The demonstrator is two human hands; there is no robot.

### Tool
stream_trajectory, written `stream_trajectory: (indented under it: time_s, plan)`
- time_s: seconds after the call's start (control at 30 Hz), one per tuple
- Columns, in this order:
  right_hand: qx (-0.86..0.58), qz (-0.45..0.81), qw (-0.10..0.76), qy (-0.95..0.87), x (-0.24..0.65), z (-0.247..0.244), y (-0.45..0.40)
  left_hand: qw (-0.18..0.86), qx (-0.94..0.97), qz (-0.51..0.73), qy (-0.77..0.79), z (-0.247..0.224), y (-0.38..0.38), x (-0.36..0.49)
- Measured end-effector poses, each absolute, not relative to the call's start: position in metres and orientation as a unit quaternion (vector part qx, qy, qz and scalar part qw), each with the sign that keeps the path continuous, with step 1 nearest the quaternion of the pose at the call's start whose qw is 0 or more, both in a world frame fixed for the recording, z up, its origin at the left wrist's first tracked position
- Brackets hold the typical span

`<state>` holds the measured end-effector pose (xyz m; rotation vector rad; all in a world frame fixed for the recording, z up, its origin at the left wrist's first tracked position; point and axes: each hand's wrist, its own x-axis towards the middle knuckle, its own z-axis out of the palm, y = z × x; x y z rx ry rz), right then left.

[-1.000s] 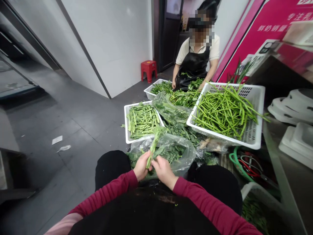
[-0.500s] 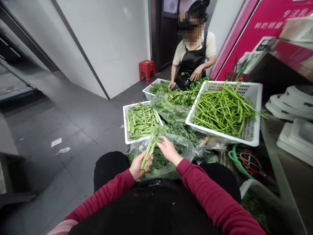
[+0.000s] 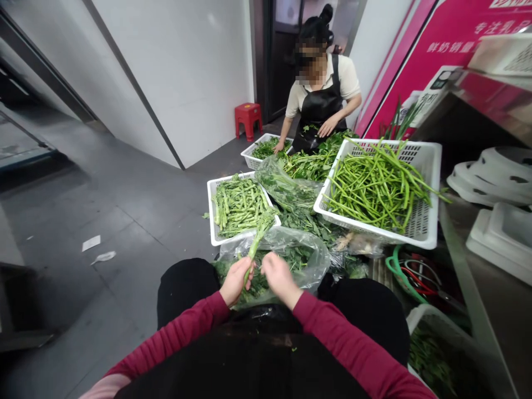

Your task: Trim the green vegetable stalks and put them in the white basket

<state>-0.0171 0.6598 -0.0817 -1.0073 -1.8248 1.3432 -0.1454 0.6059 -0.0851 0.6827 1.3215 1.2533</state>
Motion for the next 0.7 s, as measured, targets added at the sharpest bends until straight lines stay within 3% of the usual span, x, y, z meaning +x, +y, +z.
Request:
stream_trajectory:
  time_s: [0.13,0.27,0.37,0.53,0.6,0.7]
  plan:
    - [-0.380,0.719,0.376,-0.444,-0.005,-0.067,0.702,0.589,0.321,0.501,0.547,-0.084,0.601,-0.144]
    - [-0.317,0.762,0.380,-0.417,-0.002,-0.053,0.712,0.596,0.341,0.490,0.538,-0.085,0.598,-0.141]
    - [-0.363,0.710,0.396,-0.455,-0.008,-0.051,0.701,0.582,0.354,0.489,0.545,-0.088,0.597,-0.141]
    - [-0.441,0.438,0.400,-0.674,-0.014,-0.062,0.668,0.498,0.405,0.504,0.578,-0.090,0.597,-0.142]
    - [-0.399,0.422,0.357,-0.732,-0.016,-0.069,0.655,0.413,0.454,0.517,0.597,-0.086,0.599,-0.143]
    - [-0.418,0.510,0.351,-0.664,-0.016,-0.072,0.650,0.288,0.523,0.507,0.622,-0.081,0.600,-0.145]
